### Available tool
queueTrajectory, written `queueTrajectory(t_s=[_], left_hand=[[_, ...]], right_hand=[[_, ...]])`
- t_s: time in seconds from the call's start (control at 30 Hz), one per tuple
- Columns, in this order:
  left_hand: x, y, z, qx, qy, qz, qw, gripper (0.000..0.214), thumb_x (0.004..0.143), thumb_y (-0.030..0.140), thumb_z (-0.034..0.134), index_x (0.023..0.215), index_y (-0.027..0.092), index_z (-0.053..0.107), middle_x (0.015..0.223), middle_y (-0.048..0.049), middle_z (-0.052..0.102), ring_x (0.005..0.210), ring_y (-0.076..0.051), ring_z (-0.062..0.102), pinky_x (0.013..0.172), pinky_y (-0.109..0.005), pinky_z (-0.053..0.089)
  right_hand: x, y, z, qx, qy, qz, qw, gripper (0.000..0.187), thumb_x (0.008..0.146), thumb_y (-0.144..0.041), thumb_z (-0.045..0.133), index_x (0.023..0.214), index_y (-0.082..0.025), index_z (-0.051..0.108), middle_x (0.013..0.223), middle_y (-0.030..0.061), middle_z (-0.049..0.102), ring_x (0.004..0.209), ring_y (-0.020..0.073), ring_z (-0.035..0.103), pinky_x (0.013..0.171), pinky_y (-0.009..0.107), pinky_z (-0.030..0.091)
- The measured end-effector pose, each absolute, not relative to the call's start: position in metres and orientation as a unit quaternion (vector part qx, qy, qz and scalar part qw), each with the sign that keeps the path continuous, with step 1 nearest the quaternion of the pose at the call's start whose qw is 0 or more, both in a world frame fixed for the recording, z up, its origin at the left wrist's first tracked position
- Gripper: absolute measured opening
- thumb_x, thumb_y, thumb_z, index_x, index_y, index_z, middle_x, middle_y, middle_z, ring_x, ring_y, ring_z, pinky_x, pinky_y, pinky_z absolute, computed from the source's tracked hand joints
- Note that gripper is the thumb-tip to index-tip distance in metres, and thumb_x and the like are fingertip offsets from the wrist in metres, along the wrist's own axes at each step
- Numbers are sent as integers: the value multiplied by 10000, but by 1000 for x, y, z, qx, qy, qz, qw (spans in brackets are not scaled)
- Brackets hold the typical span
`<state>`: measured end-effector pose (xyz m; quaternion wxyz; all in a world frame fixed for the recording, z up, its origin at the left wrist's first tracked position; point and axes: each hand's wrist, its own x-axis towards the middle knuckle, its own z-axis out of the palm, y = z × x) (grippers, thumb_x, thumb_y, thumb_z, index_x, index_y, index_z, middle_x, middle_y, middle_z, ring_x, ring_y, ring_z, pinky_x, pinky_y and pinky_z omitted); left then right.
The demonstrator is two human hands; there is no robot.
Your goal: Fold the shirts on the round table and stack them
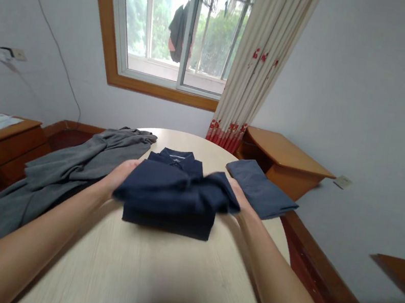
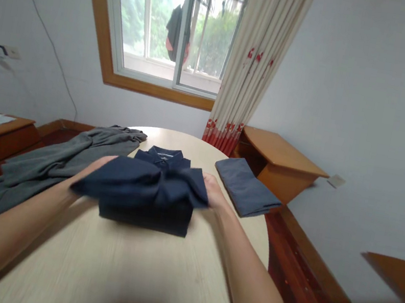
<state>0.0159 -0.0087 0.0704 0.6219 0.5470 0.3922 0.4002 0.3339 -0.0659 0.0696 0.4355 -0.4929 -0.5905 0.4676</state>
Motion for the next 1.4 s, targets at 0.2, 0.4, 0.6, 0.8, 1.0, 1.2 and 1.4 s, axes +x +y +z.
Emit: queueTrajectory(t_s=[0.2,0.4,0.6,0.8,1.0,1.2,1.4], left_hand=[[19,14,34,434,509,416,616,425,735,374,791,1056,141,639,706,-32,691,556,-153,636,514,-244,477],[-8,-4,35,571,491,314,578,674,583,395,888,1109,186,522,558,99,553,446,-112,530,451,-213,375],[-24,-12,38,693,430,137,562,537,541,505,863,828,195,531,475,112,457,428,-124,548,417,-197,320],[-22,-17,39,733,447,76,506,447,567,483,812,799,192,564,468,75,523,391,-126,521,405,-207,305],[-19,-28,44,749,409,-62,517,447,494,456,872,740,202,599,490,33,592,399,-133,500,430,-236,365],[-13,-30,68,806,402,-27,434,443,745,637,696,769,195,687,634,-57,698,499,-180,573,510,-286,428],[47,-50,41,885,363,275,100,436,990,455,455,1292,192,627,1334,-133,645,1245,-276,568,1096,-468,392]], right_hand=[[331,-44,26,-570,-403,538,473,312,909,-493,626,1003,-220,506,767,-6,608,553,93,578,488,197,483],[330,-58,21,-524,-503,580,369,421,675,-444,850,832,-194,549,581,-84,510,444,60,466,396,166,380],[336,-66,29,-512,-584,576,255,346,577,-313,874,742,-173,603,500,-104,483,397,58,459,385,176,375],[348,-70,34,-533,-594,584,150,277,586,-249,841,723,-163,617,505,-55,585,494,117,630,436,166,424],[348,-78,50,-496,-600,627,-29,431,512,-389,922,747,-151,650,606,5,695,514,121,660,474,167,468],[336,-83,66,-513,-666,541,9,424,720,-538,789,880,-158,691,728,54,735,602,158,686,545,227,504],[258,-77,38,-539,-772,76,328,339,946,-359,522,1190,-182,677,1255,136,682,1202,268,608,1054,418,450]])
